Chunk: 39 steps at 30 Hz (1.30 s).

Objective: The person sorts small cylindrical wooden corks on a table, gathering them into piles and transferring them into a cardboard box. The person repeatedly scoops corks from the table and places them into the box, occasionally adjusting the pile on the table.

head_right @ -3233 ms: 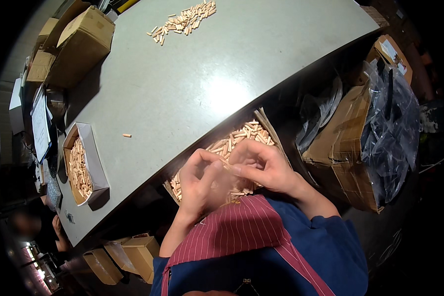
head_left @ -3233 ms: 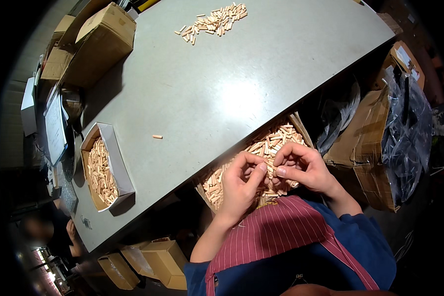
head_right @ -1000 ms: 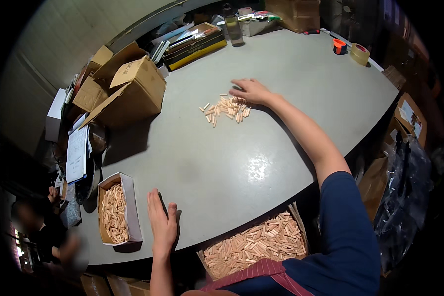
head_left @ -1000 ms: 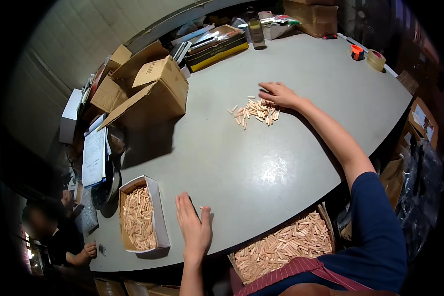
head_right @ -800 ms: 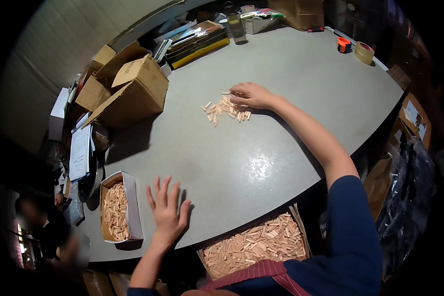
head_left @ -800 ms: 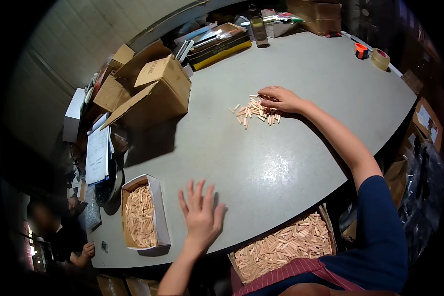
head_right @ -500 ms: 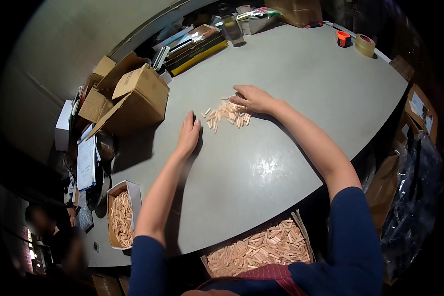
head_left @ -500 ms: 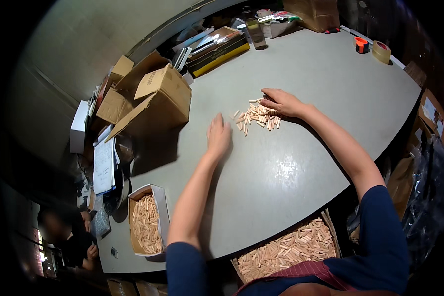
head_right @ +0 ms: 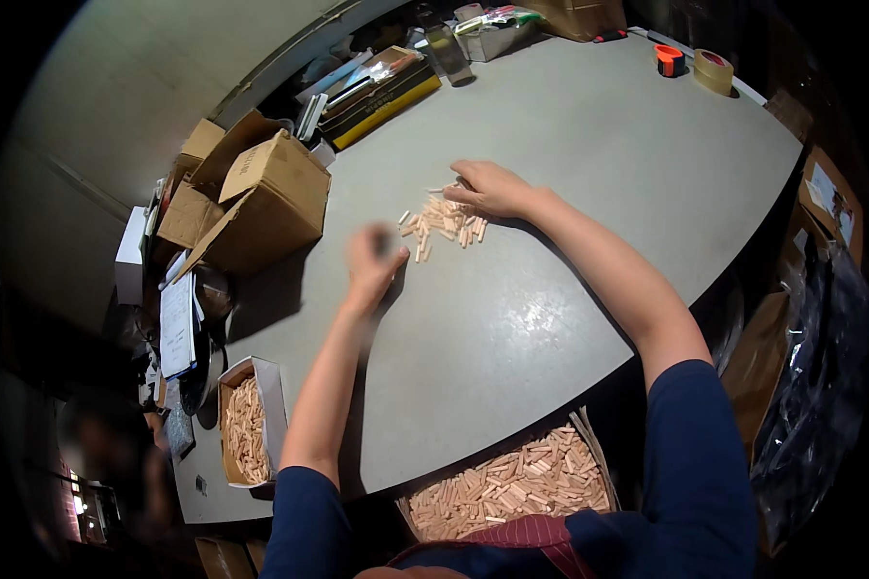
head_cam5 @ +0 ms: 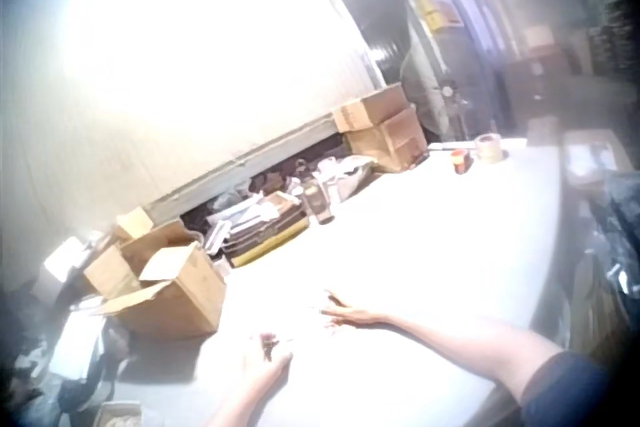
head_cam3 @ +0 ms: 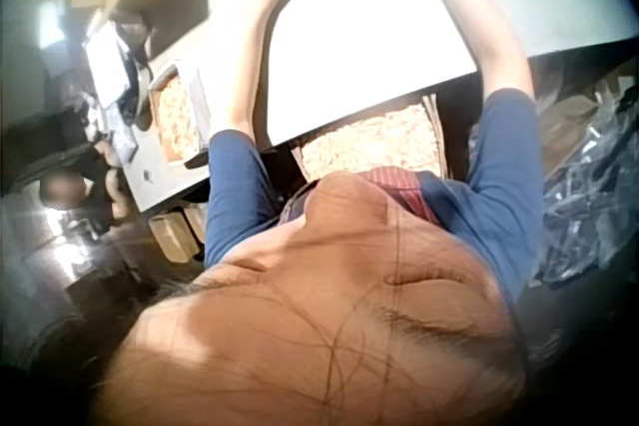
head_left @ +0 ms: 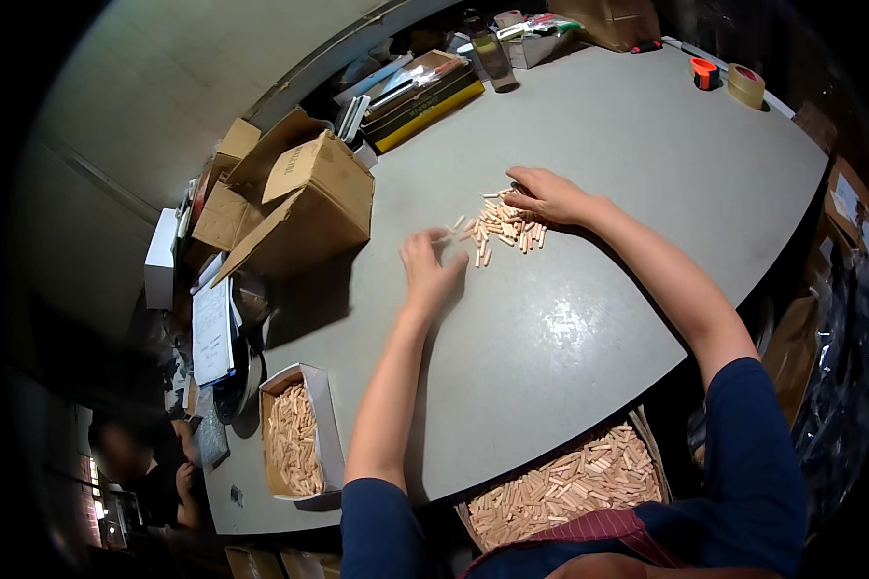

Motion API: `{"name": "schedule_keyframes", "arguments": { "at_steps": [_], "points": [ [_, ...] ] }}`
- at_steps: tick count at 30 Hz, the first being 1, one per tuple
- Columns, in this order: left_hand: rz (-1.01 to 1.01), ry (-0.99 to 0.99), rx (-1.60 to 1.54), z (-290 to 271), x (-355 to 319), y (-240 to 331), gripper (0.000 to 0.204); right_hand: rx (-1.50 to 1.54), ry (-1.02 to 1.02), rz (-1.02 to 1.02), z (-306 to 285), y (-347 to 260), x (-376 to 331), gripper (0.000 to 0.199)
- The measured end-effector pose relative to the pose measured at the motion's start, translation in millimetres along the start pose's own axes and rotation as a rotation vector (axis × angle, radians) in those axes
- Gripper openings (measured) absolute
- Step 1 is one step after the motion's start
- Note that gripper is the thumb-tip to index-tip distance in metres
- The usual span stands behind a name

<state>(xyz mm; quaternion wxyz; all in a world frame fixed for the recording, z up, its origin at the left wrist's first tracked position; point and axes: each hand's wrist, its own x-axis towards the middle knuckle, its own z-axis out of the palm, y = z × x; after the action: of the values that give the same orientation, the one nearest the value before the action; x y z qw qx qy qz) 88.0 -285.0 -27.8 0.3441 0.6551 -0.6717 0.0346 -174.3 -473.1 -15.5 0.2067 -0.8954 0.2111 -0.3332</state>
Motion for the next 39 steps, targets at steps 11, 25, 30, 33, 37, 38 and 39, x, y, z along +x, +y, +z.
{"name": "schedule_keyframes", "arguments": {
  "at_steps": [11,25,30,33,37,38,39],
  "points": [
    [0.293,-0.036,-0.043,-12,-15,46,0.019,-0.075,-0.020,-0.102,4,1,-2,0.051],
    [-0.103,-0.163,-0.052,-60,-82,93,0.014,0.243,0.006,0.115,6,17,-5,0.038],
    [-0.166,0.126,0.103,-186,-116,77,0.018,0.178,0.081,0.117,5,34,-7,0.039],
    [-0.402,0.359,0.128,-262,-169,58,0.019,0.150,0.028,0.139,6,25,-6,0.039],
    [-0.522,0.343,0.384,-300,-239,43,0.014,0.162,0.009,0.132,8,18,-3,0.041],
    [-0.500,0.346,0.405,-293,-246,51,0.013,0.153,-0.011,0.137,6,16,-2,0.042],
    [-0.477,0.348,0.426,-284,-246,60,0.013,0.144,-0.030,0.143,6,18,-1,0.042]
  ]
}}
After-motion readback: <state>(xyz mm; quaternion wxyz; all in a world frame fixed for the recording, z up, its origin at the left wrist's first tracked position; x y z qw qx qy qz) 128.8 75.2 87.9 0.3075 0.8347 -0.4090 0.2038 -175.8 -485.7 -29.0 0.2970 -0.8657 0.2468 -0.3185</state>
